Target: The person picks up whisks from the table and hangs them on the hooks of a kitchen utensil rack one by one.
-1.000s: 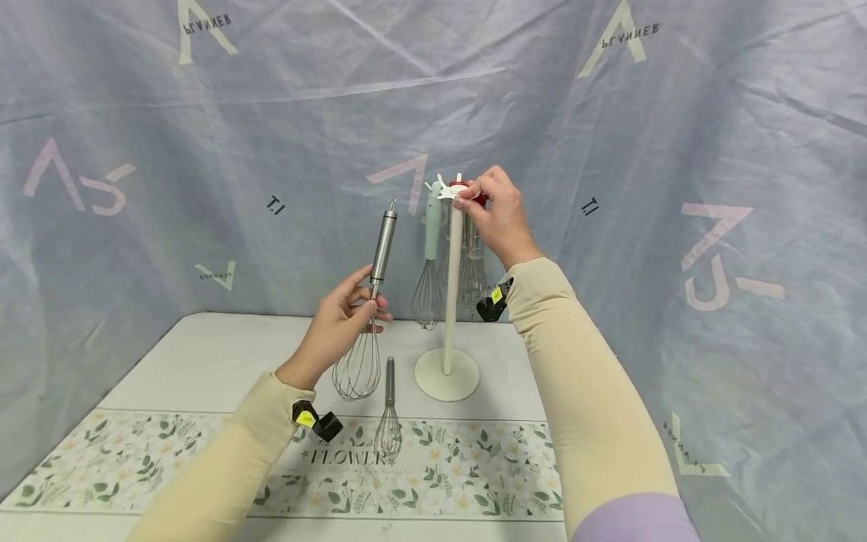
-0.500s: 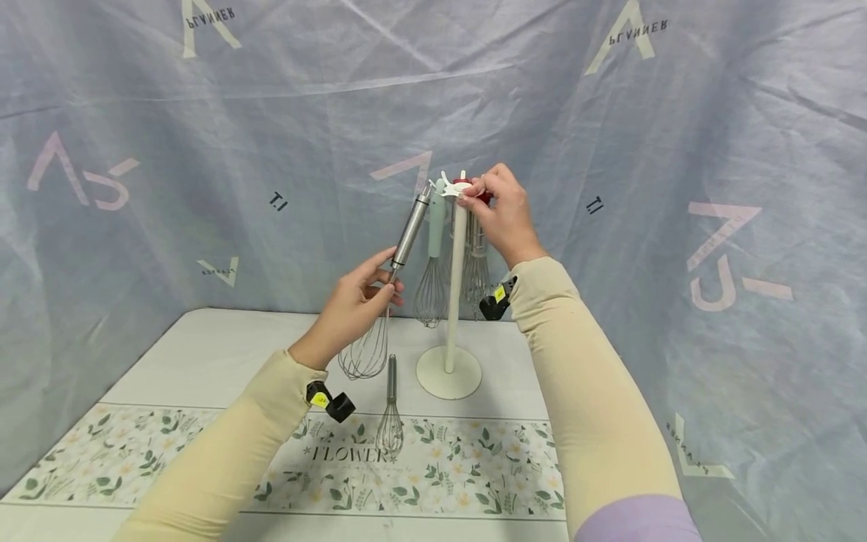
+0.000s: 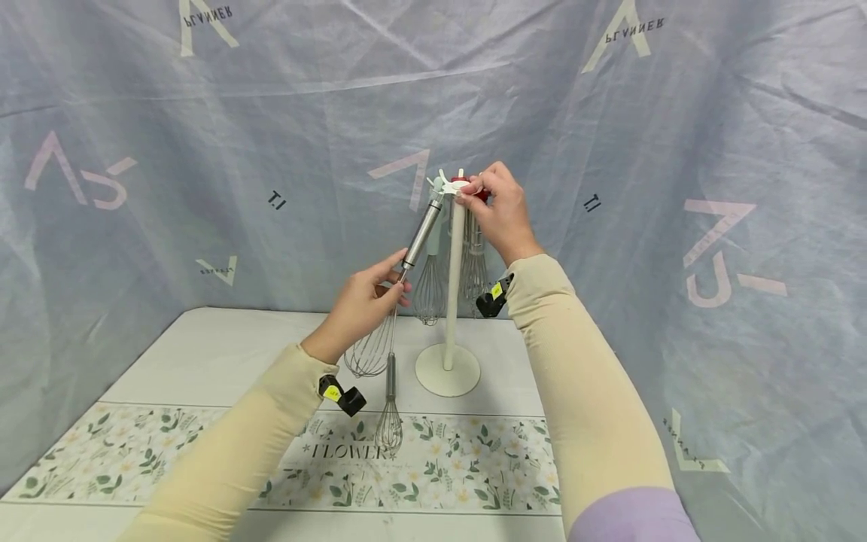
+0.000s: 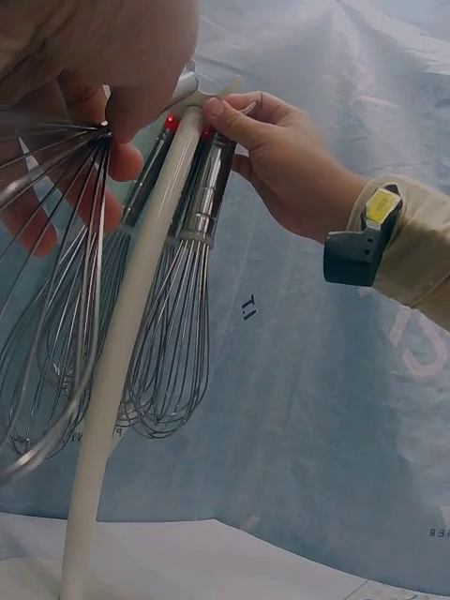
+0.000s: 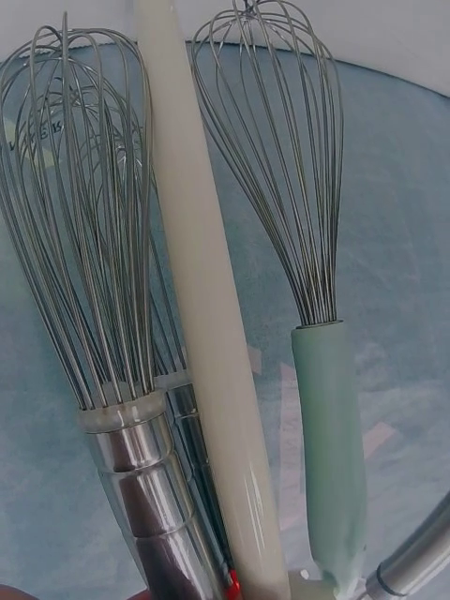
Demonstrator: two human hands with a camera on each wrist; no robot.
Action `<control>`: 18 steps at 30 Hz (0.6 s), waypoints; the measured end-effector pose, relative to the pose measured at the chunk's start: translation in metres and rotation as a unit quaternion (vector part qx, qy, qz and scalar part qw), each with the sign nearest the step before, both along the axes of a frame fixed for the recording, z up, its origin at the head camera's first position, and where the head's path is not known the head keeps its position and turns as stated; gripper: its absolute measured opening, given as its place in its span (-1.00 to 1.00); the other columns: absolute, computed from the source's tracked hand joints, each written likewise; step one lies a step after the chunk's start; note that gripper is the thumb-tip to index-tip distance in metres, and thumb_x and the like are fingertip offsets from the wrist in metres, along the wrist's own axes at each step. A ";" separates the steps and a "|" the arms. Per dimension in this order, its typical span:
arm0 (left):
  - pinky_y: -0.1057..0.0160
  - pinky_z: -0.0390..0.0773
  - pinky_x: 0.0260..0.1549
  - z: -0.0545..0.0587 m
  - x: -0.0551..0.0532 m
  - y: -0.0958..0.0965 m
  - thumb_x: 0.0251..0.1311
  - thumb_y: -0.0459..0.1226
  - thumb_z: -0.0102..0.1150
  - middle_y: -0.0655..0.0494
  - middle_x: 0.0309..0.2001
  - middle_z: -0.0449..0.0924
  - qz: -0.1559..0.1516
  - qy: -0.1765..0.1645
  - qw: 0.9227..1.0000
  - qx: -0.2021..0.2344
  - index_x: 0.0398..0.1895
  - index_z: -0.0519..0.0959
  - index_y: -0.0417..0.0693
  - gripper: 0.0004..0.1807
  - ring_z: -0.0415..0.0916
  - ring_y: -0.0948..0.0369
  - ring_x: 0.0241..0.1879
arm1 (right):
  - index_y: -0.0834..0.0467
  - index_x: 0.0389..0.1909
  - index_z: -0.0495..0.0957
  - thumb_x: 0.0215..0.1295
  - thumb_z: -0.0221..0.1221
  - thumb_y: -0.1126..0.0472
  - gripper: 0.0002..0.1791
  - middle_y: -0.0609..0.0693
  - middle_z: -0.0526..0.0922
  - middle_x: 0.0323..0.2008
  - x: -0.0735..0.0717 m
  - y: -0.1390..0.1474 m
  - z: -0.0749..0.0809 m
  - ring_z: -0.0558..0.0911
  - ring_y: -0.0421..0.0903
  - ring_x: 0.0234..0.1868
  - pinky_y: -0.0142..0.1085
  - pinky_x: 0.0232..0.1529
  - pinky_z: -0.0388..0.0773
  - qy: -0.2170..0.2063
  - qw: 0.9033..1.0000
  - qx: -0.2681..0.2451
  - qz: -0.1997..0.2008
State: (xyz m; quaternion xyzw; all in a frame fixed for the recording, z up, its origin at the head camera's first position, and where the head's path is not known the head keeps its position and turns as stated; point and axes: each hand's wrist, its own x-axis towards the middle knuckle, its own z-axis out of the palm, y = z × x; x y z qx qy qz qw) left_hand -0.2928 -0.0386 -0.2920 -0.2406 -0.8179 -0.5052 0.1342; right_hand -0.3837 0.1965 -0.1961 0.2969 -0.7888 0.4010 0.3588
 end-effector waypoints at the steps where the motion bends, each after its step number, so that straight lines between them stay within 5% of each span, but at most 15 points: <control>1: 0.29 0.40 -0.61 -0.001 -0.001 0.001 0.51 -0.33 0.01 -0.01 -0.09 0.68 0.000 -0.001 1.000 0.000 0.58 0.20 0.21 -0.37 0.69 0.24 -0.30 | 0.32 -0.33 0.59 0.30 0.33 0.32 -0.87 0.07 0.43 -0.20 0.000 0.000 0.000 0.59 -0.06 0.15 -0.21 -0.05 0.50 0.001 1.000 -0.001 0.001; 9: 0.27 0.51 -0.51 -0.017 -0.009 0.016 0.51 -0.35 0.03 0.04 -0.04 0.67 0.012 0.017 1.000 -0.009 0.60 0.12 0.26 -0.31 0.68 0.23 -0.22 | 0.31 -0.33 0.58 0.29 0.34 0.30 -0.85 0.06 0.42 -0.21 -0.001 0.002 -0.002 0.60 -0.05 0.15 -0.28 -0.08 0.49 0.006 1.000 -0.004 0.002; 14: 0.26 0.63 -0.32 -0.027 -0.013 0.025 0.48 -0.39 0.03 -0.03 -0.05 0.68 0.002 0.038 0.999 0.005 0.63 0.07 0.15 -0.27 0.68 0.19 -0.19 | 0.31 -0.34 0.59 0.30 0.34 0.30 -0.85 0.06 0.43 -0.21 -0.001 0.002 -0.002 0.60 -0.06 0.14 -0.31 -0.07 0.49 0.007 1.000 -0.008 0.003; 18: 0.23 0.62 -0.36 -0.031 -0.016 0.029 0.48 -0.39 0.02 -0.09 -0.05 0.68 -0.001 0.040 0.999 0.021 0.63 0.06 0.07 -0.28 0.68 0.14 -0.21 | 0.31 -0.34 0.60 0.29 0.34 0.31 -0.86 0.06 0.43 -0.22 -0.002 0.000 -0.002 0.60 -0.06 0.12 -0.33 -0.08 0.48 0.006 1.000 -0.013 0.006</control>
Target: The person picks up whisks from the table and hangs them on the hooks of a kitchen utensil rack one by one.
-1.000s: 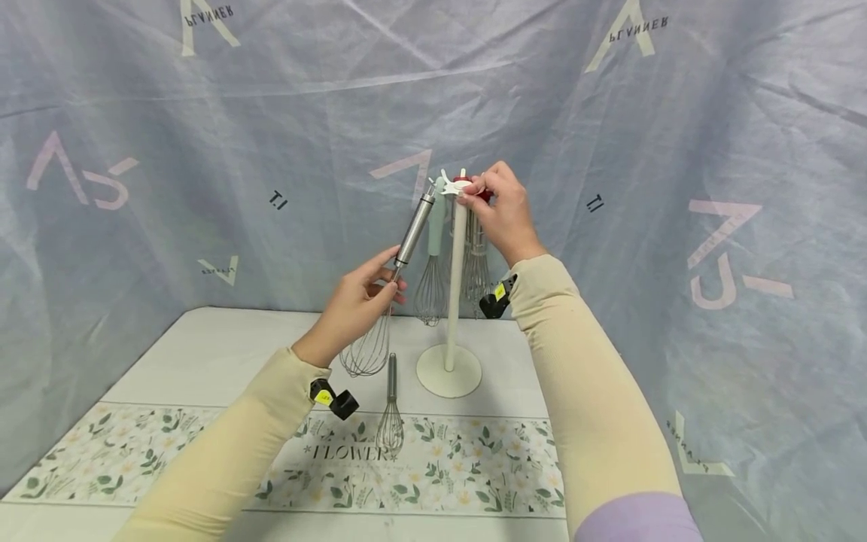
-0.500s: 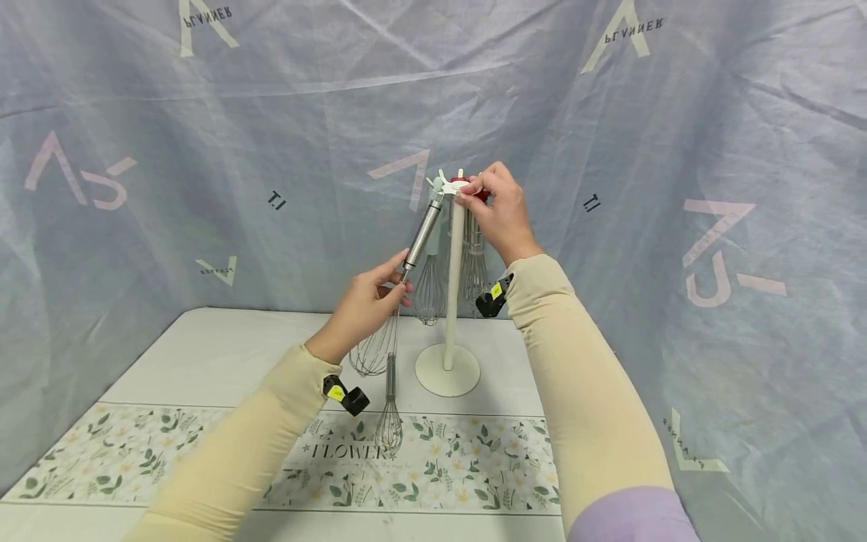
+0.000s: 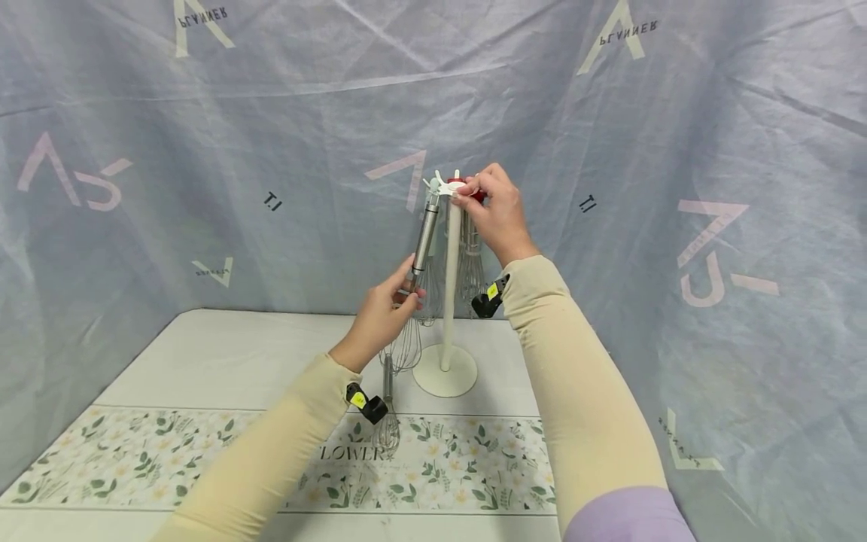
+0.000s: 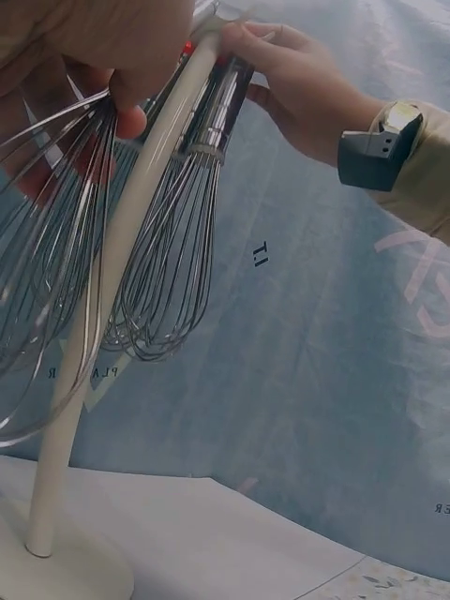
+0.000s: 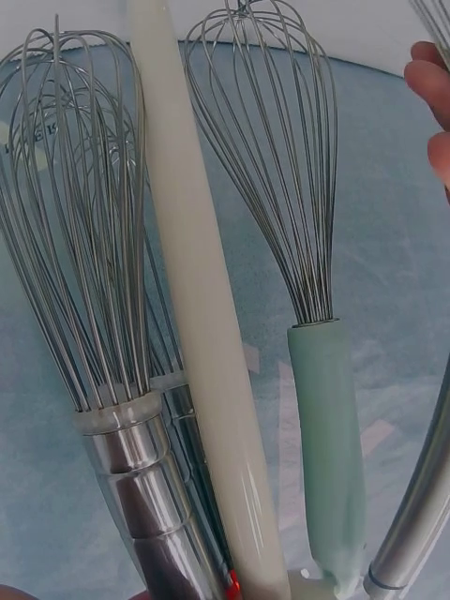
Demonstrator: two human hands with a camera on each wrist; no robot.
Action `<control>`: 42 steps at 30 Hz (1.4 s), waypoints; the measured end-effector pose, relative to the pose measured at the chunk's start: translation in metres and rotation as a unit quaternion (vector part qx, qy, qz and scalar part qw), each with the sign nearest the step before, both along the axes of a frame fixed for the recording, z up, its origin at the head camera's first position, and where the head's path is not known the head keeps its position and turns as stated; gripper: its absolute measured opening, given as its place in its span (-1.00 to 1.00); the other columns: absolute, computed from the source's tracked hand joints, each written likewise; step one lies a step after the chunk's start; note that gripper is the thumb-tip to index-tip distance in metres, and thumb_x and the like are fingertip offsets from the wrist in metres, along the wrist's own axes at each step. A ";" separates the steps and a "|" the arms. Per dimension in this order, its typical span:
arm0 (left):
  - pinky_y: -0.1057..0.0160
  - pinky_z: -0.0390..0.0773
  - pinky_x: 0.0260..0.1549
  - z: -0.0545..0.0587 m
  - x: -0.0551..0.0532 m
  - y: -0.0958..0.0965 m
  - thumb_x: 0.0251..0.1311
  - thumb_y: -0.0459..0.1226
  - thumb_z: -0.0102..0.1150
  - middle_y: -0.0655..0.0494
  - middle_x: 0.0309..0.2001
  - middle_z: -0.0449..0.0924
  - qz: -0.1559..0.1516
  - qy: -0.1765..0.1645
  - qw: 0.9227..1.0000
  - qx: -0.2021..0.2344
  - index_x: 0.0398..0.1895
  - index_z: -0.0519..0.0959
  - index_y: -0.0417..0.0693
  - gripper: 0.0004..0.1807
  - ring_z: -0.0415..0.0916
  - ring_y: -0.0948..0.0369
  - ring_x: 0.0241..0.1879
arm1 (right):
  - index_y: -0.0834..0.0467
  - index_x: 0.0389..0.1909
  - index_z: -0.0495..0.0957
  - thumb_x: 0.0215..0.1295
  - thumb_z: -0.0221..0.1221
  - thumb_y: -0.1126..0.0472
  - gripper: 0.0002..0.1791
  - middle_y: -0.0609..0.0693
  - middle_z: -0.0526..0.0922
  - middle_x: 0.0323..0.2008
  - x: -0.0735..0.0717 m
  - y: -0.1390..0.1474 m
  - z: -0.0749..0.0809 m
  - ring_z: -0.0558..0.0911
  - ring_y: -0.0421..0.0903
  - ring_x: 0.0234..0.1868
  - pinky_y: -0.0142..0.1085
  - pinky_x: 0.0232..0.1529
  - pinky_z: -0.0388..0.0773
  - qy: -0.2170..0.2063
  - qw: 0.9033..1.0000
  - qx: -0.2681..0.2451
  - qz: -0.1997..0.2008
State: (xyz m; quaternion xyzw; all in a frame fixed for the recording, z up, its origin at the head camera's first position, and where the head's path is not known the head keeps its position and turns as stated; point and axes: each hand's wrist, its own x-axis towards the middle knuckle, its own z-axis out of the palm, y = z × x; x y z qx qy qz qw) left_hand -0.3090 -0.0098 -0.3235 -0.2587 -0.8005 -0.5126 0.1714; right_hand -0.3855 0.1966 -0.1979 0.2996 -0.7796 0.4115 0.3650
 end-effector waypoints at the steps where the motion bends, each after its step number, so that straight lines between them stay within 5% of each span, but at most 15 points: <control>1: 0.23 0.60 -0.39 -0.001 -0.001 0.001 0.48 -0.40 0.02 -0.08 -0.05 0.68 0.001 0.001 1.000 0.001 0.63 0.06 0.06 -0.28 0.68 0.13 -0.21 | 0.31 -0.34 0.60 0.29 0.35 0.31 -0.86 0.05 0.43 -0.22 0.000 -0.001 0.000 0.60 -0.06 0.12 -0.32 -0.08 0.48 -0.001 1.000 -0.001 0.001; 6: 0.21 0.58 -0.36 -0.010 -0.003 0.004 0.47 -0.39 0.03 -0.05 -0.05 0.68 0.003 -0.012 1.000 0.002 0.64 0.02 0.09 -0.25 0.64 0.13 -0.19 | 0.31 -0.34 0.59 0.29 0.34 0.31 -0.85 0.05 0.42 -0.22 0.000 -0.002 0.000 0.60 -0.05 0.11 -0.31 -0.08 0.48 0.002 1.000 0.001 0.000; 16: -0.04 0.50 0.21 -0.047 -0.007 0.007 0.45 -0.18 0.16 -0.03 0.26 0.51 0.009 -0.088 0.996 0.006 0.62 0.09 0.23 -0.25 0.50 0.07 0.22 | 0.31 -0.32 0.60 0.29 0.34 0.29 -0.85 0.06 0.43 -0.20 0.000 -0.003 0.000 0.60 -0.06 0.11 -0.39 -0.12 0.47 -0.002 1.000 0.002 -0.005; 34: -0.13 0.50 0.16 -0.111 -0.008 0.010 0.40 0.05 0.18 -0.17 0.28 0.40 0.006 -0.213 0.977 0.021 0.64 -0.07 0.06 -0.09 0.43 -0.09 0.26 | 0.30 -0.32 0.60 0.29 0.33 0.28 -0.85 0.06 0.42 -0.20 -0.001 -0.001 -0.002 0.59 -0.07 0.14 -0.42 -0.11 0.47 -0.007 1.000 0.006 0.000; 42: -0.17 0.47 0.14 -0.126 0.004 -0.005 0.42 -0.04 0.18 -0.17 0.21 0.44 0.052 -0.212 0.975 0.039 0.60 0.05 -0.03 -0.19 0.41 -0.12 0.24 | 0.31 -0.34 0.61 0.30 0.34 0.29 -0.85 0.09 0.42 -0.21 -0.003 -0.001 -0.003 0.60 -0.03 0.11 -0.38 -0.11 0.48 0.006 1.000 -0.007 0.005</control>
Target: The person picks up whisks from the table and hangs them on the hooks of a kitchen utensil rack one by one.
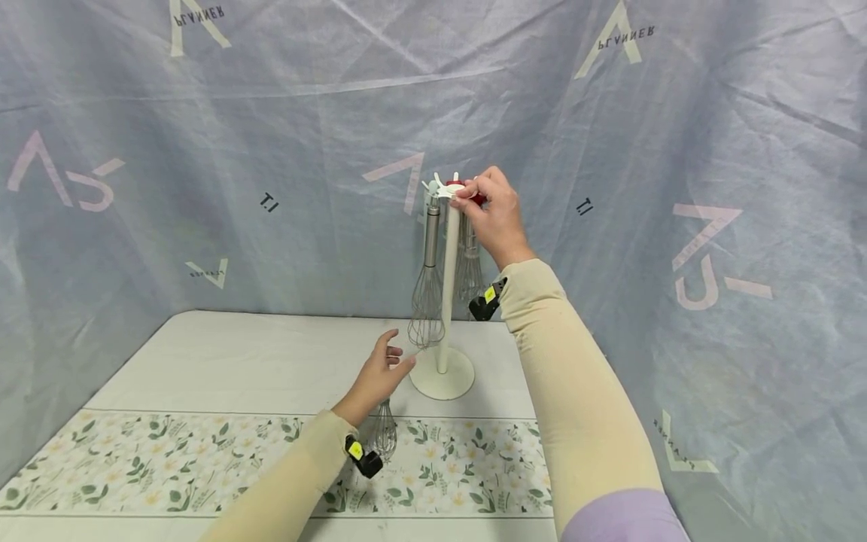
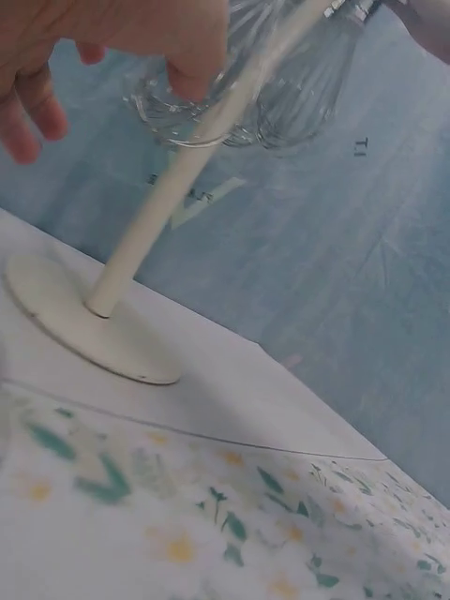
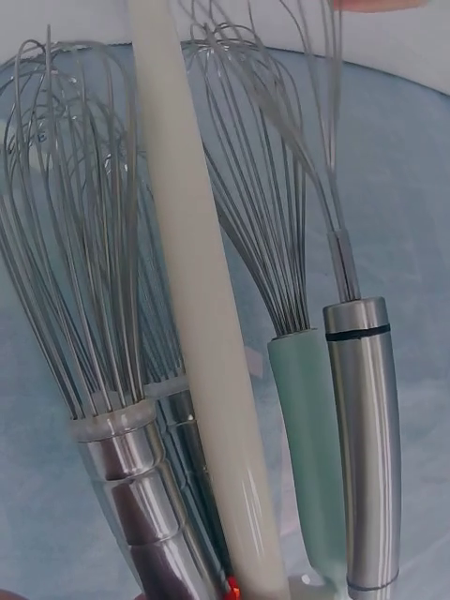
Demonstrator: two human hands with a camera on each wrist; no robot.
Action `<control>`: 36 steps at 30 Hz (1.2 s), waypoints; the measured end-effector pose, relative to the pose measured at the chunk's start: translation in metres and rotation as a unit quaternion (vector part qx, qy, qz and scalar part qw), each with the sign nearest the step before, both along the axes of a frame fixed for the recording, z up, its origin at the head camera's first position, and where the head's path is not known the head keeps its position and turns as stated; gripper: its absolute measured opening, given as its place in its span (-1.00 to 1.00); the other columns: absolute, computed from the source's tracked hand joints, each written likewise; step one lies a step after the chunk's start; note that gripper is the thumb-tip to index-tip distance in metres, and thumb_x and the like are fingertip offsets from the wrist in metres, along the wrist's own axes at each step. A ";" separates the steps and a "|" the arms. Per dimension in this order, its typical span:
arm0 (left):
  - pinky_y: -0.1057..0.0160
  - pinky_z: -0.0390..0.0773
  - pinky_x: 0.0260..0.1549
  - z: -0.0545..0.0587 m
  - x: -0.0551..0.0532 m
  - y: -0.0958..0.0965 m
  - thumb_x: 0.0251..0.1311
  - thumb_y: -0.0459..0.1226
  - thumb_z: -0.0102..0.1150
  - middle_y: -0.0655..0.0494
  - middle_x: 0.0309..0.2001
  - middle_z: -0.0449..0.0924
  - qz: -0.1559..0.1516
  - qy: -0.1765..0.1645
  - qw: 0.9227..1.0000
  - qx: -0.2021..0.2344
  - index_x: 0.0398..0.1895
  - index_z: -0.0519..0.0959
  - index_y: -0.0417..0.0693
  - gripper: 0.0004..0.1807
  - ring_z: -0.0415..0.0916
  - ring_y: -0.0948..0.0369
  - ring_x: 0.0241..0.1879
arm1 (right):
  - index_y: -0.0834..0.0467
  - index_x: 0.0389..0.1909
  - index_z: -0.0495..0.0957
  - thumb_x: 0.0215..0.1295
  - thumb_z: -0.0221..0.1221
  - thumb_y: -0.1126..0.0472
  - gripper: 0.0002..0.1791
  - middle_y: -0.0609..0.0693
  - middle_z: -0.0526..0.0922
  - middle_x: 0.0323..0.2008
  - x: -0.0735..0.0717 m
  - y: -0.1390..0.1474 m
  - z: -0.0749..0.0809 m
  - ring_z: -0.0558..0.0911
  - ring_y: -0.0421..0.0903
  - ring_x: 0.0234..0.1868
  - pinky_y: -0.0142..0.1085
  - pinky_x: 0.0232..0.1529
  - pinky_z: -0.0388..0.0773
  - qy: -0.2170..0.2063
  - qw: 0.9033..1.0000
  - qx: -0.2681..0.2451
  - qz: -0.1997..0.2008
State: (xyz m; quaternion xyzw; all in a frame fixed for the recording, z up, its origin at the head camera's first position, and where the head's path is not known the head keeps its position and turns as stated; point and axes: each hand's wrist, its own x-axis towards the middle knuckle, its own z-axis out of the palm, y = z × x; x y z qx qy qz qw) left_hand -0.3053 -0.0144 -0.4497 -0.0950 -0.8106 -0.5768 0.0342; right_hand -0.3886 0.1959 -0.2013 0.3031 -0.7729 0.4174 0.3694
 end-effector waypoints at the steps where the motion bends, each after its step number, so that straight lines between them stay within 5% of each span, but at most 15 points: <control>1: -0.16 0.47 0.14 -0.003 0.002 -0.004 0.42 -0.06 0.18 -0.14 0.19 0.45 0.009 0.003 1.000 0.006 0.58 0.08 -0.02 -0.22 0.41 -0.11 0.22 | 0.31 -0.35 0.61 0.30 0.34 0.29 -0.85 0.09 0.42 -0.21 0.000 -0.001 0.000 0.60 -0.03 0.11 -0.39 -0.13 0.48 0.002 1.000 0.000 -0.002; 10: -0.11 0.50 0.10 -0.030 0.018 -0.042 0.45 -0.09 0.13 -0.15 0.21 0.44 0.064 -0.012 0.996 0.059 0.56 0.14 0.03 -0.30 0.42 -0.03 0.20 | 0.32 -0.32 0.64 0.28 0.35 0.28 -0.85 0.11 0.41 -0.24 0.005 -0.004 0.001 0.60 -0.05 0.16 -0.43 -0.06 0.54 0.024 0.999 0.000 -0.034; 18: -0.10 0.56 -0.01 -0.036 0.015 -0.054 0.42 -0.07 0.14 -0.20 0.17 0.48 0.108 -0.066 0.992 0.024 0.54 0.17 -0.06 -0.28 0.51 -0.07 0.12 | 0.28 -0.33 0.62 0.34 0.31 0.20 -0.80 0.11 0.38 -0.25 0.010 -0.016 -0.001 0.50 -0.06 -0.24 -0.39 -0.22 0.48 0.033 0.995 0.017 -0.091; 22: -0.10 0.57 -0.05 -0.039 0.014 -0.053 0.39 -0.09 0.16 -0.24 0.15 0.49 0.106 -0.088 0.990 0.005 0.53 0.19 -0.10 -0.28 0.54 -0.09 0.04 | 0.27 -0.34 0.61 0.36 0.30 0.18 -0.79 0.12 0.38 -0.27 0.012 -0.023 -0.002 0.52 -0.05 -0.24 -0.33 -0.21 0.51 0.047 0.990 0.029 -0.132; 29: 0.11 0.66 -0.41 -0.043 0.015 -0.045 0.37 -0.13 0.20 -0.27 0.12 0.45 0.082 -0.111 0.990 0.019 0.54 0.17 -0.11 -0.25 0.58 0.00 -0.24 | 0.22 -0.27 0.64 0.40 0.29 0.16 -0.82 0.14 0.46 -0.25 0.014 -0.037 -0.004 0.57 0.06 -0.17 -0.13 -0.22 0.56 0.080 0.967 0.064 -0.233; 36: 0.16 0.61 -0.64 -0.046 0.012 -0.040 0.36 -0.12 0.21 -0.39 0.22 0.42 0.075 -0.101 0.992 -0.014 0.54 0.18 -0.14 -0.24 0.58 -0.01 -0.49 | 0.18 -0.27 0.63 0.39 0.28 0.15 -0.84 0.11 0.49 -0.25 0.016 -0.053 -0.005 0.55 0.12 -0.18 0.00 -0.21 0.50 0.103 0.933 0.094 -0.331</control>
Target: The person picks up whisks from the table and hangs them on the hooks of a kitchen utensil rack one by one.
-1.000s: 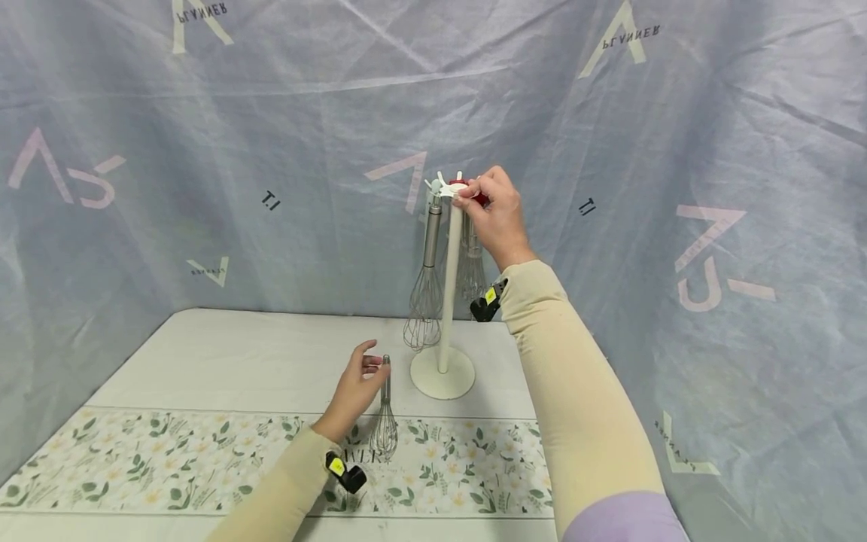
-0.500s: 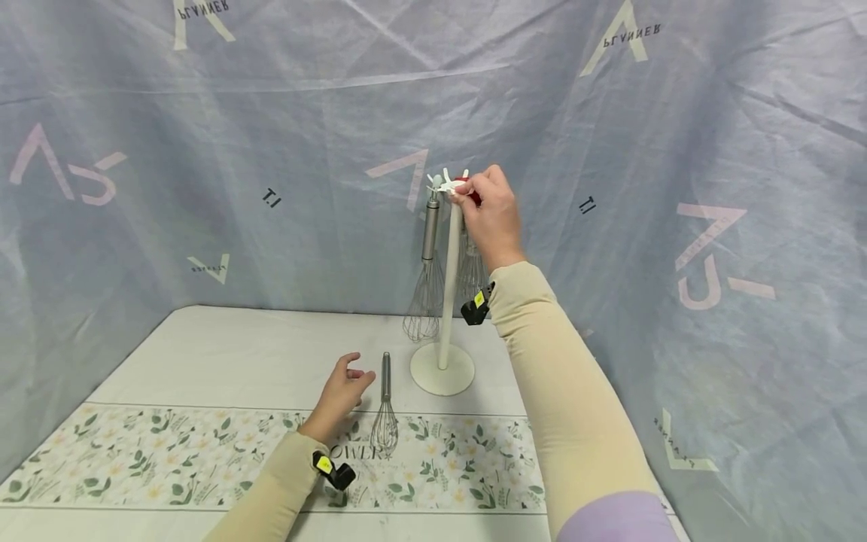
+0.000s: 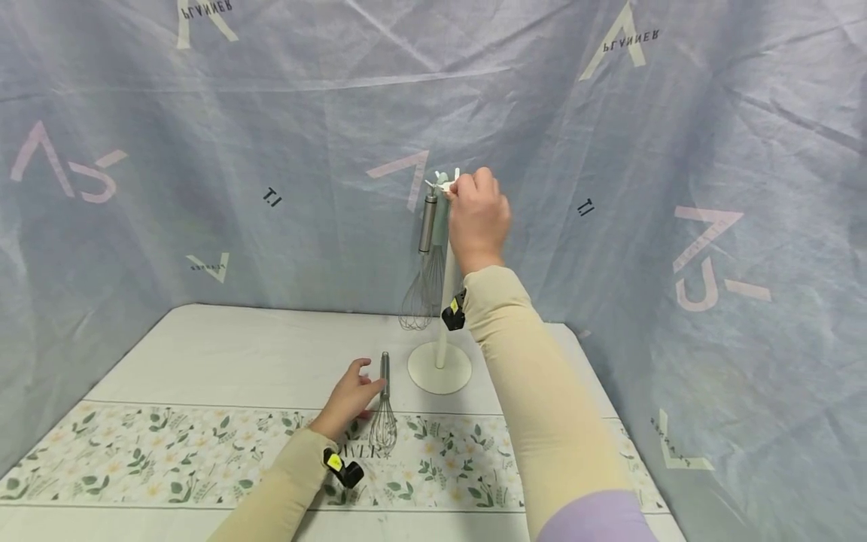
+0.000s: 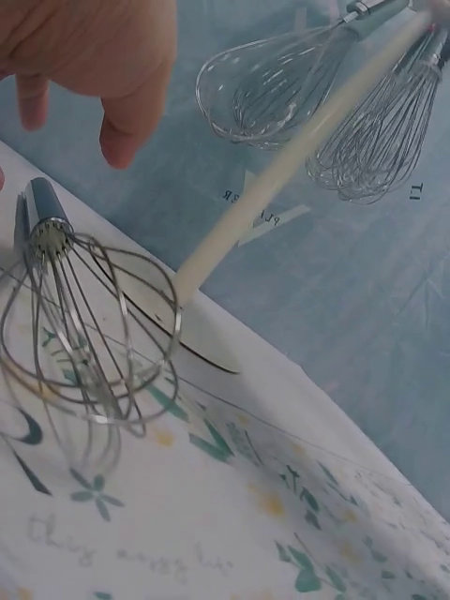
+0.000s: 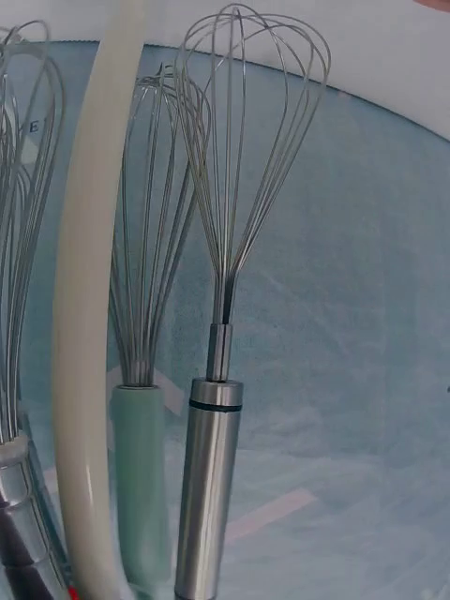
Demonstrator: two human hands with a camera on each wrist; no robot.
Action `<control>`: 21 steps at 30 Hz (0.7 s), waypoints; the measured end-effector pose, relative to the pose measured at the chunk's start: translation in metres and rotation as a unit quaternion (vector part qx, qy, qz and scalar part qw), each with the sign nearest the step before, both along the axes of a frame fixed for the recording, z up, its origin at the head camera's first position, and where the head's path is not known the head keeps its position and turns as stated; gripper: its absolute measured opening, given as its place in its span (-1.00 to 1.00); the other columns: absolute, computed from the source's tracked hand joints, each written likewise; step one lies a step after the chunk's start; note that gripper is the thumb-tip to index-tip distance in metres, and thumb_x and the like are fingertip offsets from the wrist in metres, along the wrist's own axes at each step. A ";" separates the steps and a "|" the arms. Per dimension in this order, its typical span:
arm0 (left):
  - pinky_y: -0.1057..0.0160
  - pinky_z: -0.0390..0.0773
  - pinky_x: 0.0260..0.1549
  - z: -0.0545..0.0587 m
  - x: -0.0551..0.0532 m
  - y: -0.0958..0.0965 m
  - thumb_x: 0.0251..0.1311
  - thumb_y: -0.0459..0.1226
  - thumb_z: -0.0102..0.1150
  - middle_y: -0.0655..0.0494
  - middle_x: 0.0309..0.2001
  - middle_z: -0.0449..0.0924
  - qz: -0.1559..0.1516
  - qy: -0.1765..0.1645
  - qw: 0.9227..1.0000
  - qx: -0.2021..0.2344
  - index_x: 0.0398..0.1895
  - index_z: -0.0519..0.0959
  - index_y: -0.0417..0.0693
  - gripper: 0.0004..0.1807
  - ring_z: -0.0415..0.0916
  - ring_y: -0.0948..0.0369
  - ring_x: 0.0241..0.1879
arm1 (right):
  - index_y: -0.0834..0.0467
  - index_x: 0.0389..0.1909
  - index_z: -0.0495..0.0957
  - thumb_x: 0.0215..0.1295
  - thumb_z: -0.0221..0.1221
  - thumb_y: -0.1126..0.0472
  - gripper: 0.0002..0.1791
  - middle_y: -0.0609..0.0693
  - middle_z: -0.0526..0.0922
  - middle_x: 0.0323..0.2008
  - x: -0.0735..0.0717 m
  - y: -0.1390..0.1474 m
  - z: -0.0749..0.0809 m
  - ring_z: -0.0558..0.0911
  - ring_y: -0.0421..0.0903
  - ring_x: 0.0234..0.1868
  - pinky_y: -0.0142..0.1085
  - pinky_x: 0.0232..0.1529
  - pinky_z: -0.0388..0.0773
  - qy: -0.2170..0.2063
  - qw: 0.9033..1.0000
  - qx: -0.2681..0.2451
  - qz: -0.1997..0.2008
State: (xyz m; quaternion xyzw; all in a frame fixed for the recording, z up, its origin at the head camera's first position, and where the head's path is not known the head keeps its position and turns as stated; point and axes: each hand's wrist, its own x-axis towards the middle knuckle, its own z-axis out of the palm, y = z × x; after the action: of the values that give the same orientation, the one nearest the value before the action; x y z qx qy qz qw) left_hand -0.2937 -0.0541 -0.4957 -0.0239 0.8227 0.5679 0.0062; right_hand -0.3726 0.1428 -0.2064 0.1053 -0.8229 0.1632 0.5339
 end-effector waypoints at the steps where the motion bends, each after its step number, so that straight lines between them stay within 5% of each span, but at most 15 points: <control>1: 0.16 0.59 -0.66 0.000 -0.001 0.002 0.36 -0.12 0.22 -0.39 0.23 0.42 0.000 -0.003 1.000 -0.006 0.54 0.19 -0.13 -0.24 0.59 -0.03 -0.49 | 0.18 -0.27 0.63 0.39 0.28 0.16 -0.85 0.10 0.50 -0.24 0.000 -0.002 0.000 0.55 0.11 -0.18 -0.01 -0.21 0.48 0.001 1.000 0.005 -0.012; 8: 0.16 0.55 -0.56 0.004 -0.007 0.014 0.27 -0.10 0.33 -0.34 0.14 0.52 -0.010 0.000 0.995 -0.094 0.49 0.23 -0.23 -0.18 0.60 -0.05 -0.23 | 0.19 -0.28 0.63 0.41 0.26 0.24 -0.90 0.10 0.50 -0.27 0.001 -0.010 0.001 0.54 0.10 -0.23 -0.07 -0.29 0.47 0.025 0.998 0.039 -0.049; 15: 0.09 0.63 -0.41 0.004 -0.004 0.019 0.12 -0.24 0.44 -0.33 -0.07 0.59 -0.014 0.027 0.985 -0.170 0.34 0.36 -0.43 -0.23 0.58 0.04 -0.37 | 0.23 -0.32 0.61 0.37 0.30 0.26 -0.88 0.13 0.48 -0.32 0.000 0.001 0.002 0.51 0.14 -0.23 -0.01 -0.15 0.45 0.036 0.998 0.037 0.045; 21: 0.22 0.49 -0.82 0.005 -0.004 0.019 0.16 -0.38 0.29 -0.12 -0.46 0.56 -0.027 0.019 0.987 -0.156 0.10 0.48 -0.46 -0.54 0.46 0.15 -0.79 | 0.29 -0.35 0.60 0.40 0.28 0.26 -0.83 0.16 0.42 -0.34 0.009 0.015 0.015 0.48 0.15 -0.27 -0.04 -0.15 0.44 -0.003 0.993 0.048 0.105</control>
State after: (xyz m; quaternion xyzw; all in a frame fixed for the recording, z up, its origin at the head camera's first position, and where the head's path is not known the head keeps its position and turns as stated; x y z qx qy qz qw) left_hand -0.2981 -0.0352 -0.4904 0.0081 0.9017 0.4323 0.0022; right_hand -0.3641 0.1573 -0.1919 0.2164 -0.8158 0.1786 0.5057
